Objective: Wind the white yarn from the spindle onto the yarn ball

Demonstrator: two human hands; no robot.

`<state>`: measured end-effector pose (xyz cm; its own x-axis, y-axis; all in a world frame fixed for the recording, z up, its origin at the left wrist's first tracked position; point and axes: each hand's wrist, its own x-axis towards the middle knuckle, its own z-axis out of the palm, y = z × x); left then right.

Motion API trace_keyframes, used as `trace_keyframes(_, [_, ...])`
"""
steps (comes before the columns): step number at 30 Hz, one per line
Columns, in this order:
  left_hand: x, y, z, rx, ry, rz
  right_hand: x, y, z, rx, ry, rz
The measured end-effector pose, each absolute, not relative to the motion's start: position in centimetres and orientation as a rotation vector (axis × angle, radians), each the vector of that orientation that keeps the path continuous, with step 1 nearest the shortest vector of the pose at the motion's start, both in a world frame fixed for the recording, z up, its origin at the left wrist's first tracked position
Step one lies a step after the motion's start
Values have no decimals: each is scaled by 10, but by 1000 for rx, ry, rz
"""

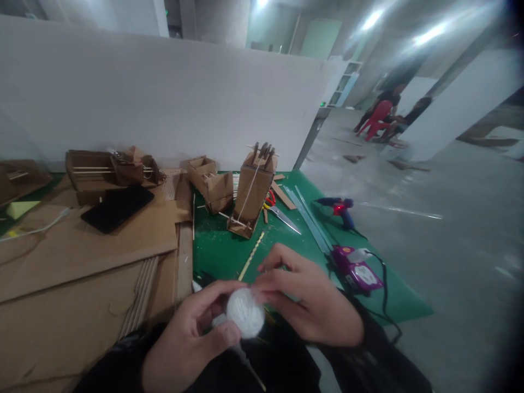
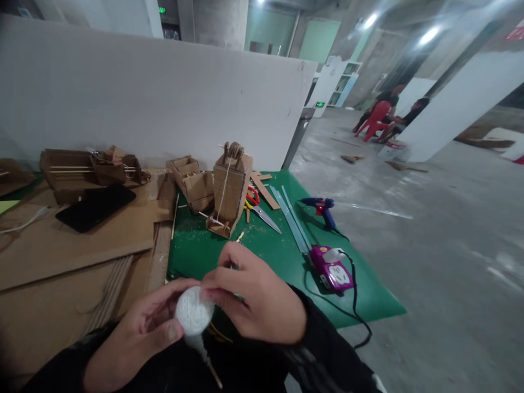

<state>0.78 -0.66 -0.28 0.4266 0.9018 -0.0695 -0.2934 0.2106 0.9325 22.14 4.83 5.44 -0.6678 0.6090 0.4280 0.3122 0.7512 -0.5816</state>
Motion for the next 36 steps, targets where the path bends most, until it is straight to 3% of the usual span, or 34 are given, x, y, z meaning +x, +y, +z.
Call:
trace_keyframes(14, [9,-6,-2,1106,835,1143,190,66,-5,-780,-1936,1224])
trace_keyframes(24, [8,0,-2,1095,1109,1181,200,27,21,-898,-2255,976])
trace_keyframes(30, [8,3,-8,1159,1016,1059,212,22,58,-713,-2476,804])
trace_keyframes(36, [12,0,-7,1190,864,956,206,51,59,-545,-2446,716])
